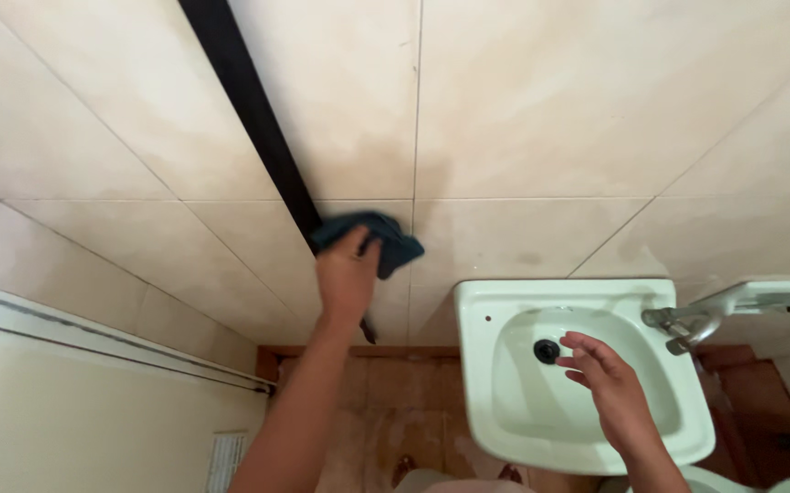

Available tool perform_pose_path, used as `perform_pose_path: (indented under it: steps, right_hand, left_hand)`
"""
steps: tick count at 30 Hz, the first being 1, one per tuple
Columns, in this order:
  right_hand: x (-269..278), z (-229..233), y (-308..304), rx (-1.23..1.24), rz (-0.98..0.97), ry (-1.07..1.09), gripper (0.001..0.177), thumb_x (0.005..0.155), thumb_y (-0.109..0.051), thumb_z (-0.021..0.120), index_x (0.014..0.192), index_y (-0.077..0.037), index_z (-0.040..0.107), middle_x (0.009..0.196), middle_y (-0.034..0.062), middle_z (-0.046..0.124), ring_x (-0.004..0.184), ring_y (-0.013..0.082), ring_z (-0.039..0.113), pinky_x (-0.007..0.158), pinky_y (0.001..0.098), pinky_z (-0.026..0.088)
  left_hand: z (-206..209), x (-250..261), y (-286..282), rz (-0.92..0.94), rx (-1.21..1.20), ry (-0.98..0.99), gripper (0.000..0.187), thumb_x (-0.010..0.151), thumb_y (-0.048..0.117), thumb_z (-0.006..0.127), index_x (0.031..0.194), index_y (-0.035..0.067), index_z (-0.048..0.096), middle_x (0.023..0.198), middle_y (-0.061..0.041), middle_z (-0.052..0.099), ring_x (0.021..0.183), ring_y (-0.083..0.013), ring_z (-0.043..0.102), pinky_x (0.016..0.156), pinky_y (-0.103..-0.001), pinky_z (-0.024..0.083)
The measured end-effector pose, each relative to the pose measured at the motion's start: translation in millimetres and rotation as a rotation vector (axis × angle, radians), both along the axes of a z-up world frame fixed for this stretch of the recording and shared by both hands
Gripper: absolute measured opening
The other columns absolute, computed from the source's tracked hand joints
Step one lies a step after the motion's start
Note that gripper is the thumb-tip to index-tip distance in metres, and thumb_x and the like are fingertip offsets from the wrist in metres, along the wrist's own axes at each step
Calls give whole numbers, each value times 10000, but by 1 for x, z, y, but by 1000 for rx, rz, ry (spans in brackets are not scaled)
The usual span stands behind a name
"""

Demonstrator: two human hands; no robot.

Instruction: The person wipes the tiled wall above the sink with a dark cloth, then cleans the sink basin and faucet. They repeatedly wring the cloth and continue wiping the wall and sink surfaces.

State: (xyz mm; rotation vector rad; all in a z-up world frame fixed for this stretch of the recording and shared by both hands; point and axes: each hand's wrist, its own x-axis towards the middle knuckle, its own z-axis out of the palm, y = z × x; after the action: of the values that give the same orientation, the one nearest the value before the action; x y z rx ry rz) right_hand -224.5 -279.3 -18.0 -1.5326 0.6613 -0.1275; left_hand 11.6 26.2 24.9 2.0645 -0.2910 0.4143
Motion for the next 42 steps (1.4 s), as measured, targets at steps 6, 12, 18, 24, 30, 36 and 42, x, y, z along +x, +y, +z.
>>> perform_pose_path:
  steps: [6, 12, 18, 24, 30, 36, 42]
  right_hand:
    - [21, -5, 16, -1, 63, -23, 396, 988, -206, 535, 1319, -25, 654, 1291, 84, 708, 1104, 212, 699, 980, 368, 537]
    - [11, -11, 27, -19, 69, -18, 391, 985, -214, 548, 1300, -16, 669, 1262, 95, 725, 1076, 230, 715, 952, 385, 542]
    - [-17, -8, 30, 1, 13, 18, 404, 985, -230, 543, 1299, -9, 668, 1279, 103, 717, 1103, 233, 707, 972, 393, 544]
    - [-59, 0, 24, -17, -78, -19, 422, 996, -263, 531, 1325, -26, 645, 1303, 93, 706, 1096, 246, 703, 969, 390, 527]
    - [-103, -6, -3, 86, -258, -157, 468, 1009, -337, 520, 1325, -11, 635, 1313, 114, 685, 1136, 262, 666, 949, 426, 519]
    - [-148, -26, -36, 247, -261, -204, 609, 1016, -498, 450, 1349, -14, 611, 1322, 146, 680, 1180, 265, 653, 956, 437, 528]
    - [-239, -35, -68, -8, -231, -225, 678, 1002, -542, 465, 1447, -36, 539, 1422, 83, 607, 1339, 198, 514, 1131, 372, 350]
  left_hand:
    - [5, -7, -12, 122, 137, -375, 242, 920, 75, 722, 1127, -37, 664, 952, -246, 723, 810, -375, 698, 720, -433, 559]
    - [-22, -9, -54, -8, 79, -70, 273, 942, 101, 683, 1187, -17, 655, 894, -260, 712, 772, -390, 710, 687, -465, 563]
    - [-21, -6, -149, -253, 83, -222, 267, 912, 160, 721, 1164, 81, 680, 841, -236, 708, 750, -421, 688, 664, -504, 541]
    - [-49, -36, -204, -544, 51, -7, 327, 888, 166, 720, 1207, 132, 659, 897, -209, 734, 877, -400, 694, 779, -491, 539]
    - [-41, -114, -217, -962, -923, 1283, 332, 866, 273, 653, 1180, 181, 598, 1108, -27, 689, 992, -173, 677, 783, -431, 545]
    - [-22, -209, -227, -1113, -902, 1278, 316, 972, 187, 647, 1248, 32, 625, 1145, -92, 710, 1048, -226, 695, 975, -422, 548]
    - [-25, -281, -262, -1186, -904, 1461, 330, 972, 190, 636, 1219, -29, 651, 1149, -130, 730, 1053, -246, 716, 998, -407, 558]
